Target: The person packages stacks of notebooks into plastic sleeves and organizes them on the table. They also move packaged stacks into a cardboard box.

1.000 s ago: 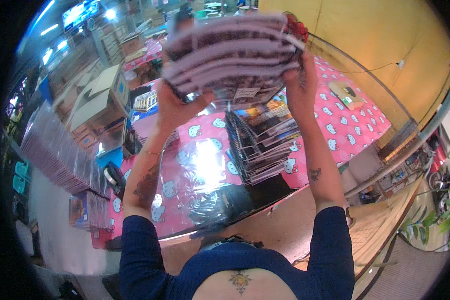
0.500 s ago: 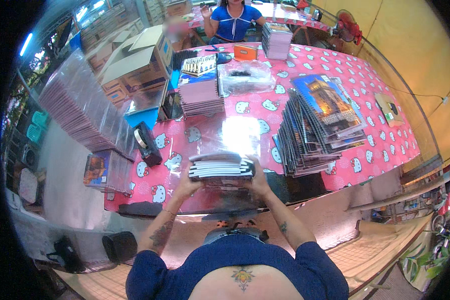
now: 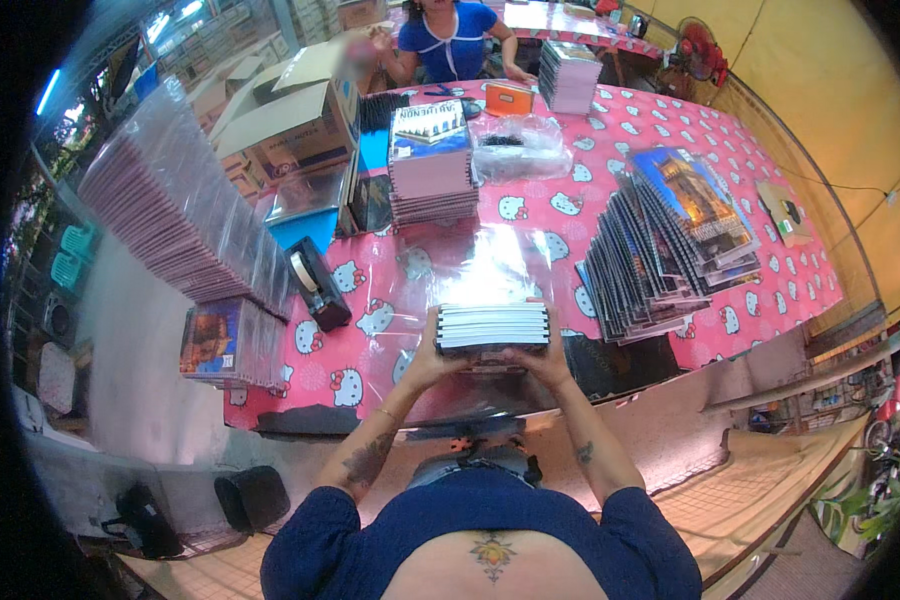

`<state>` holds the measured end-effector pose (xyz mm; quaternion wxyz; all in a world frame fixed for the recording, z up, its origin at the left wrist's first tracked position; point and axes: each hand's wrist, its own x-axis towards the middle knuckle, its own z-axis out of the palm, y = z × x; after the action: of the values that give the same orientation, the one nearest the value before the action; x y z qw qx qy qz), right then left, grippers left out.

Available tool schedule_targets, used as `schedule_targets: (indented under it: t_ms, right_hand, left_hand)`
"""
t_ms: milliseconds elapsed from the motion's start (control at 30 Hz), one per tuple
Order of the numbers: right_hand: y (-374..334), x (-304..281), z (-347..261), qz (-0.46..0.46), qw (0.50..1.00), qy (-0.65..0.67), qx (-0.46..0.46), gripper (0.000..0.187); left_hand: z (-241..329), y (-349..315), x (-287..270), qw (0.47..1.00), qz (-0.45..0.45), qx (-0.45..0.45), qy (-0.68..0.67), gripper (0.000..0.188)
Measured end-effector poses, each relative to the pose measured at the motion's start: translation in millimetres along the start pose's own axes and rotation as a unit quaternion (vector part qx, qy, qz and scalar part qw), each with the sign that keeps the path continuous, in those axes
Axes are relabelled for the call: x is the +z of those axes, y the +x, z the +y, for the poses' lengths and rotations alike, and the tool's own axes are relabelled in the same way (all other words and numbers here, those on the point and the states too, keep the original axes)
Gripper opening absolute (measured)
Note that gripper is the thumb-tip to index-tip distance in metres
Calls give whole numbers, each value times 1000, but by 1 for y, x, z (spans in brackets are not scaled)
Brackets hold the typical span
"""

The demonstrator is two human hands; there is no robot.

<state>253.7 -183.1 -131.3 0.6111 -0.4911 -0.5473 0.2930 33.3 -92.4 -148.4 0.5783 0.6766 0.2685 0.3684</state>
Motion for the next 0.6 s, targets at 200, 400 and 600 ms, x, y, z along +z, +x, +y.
schedule_targets:
  t_ms: [200,400,600]
  right_hand:
    - [3,-12,7,-49,997,-60,9,92]
    - [7,-15,-3,-71,996,-49,15,87]
    - [5,-18,-5,-83,996,-20,16,81]
  left_hand:
    - [32,2,-14,992,-42,-49,110,106]
    - [150,15,39,823,-2,197,532,106]
    - [150,36,45,716,-204,80,663,99]
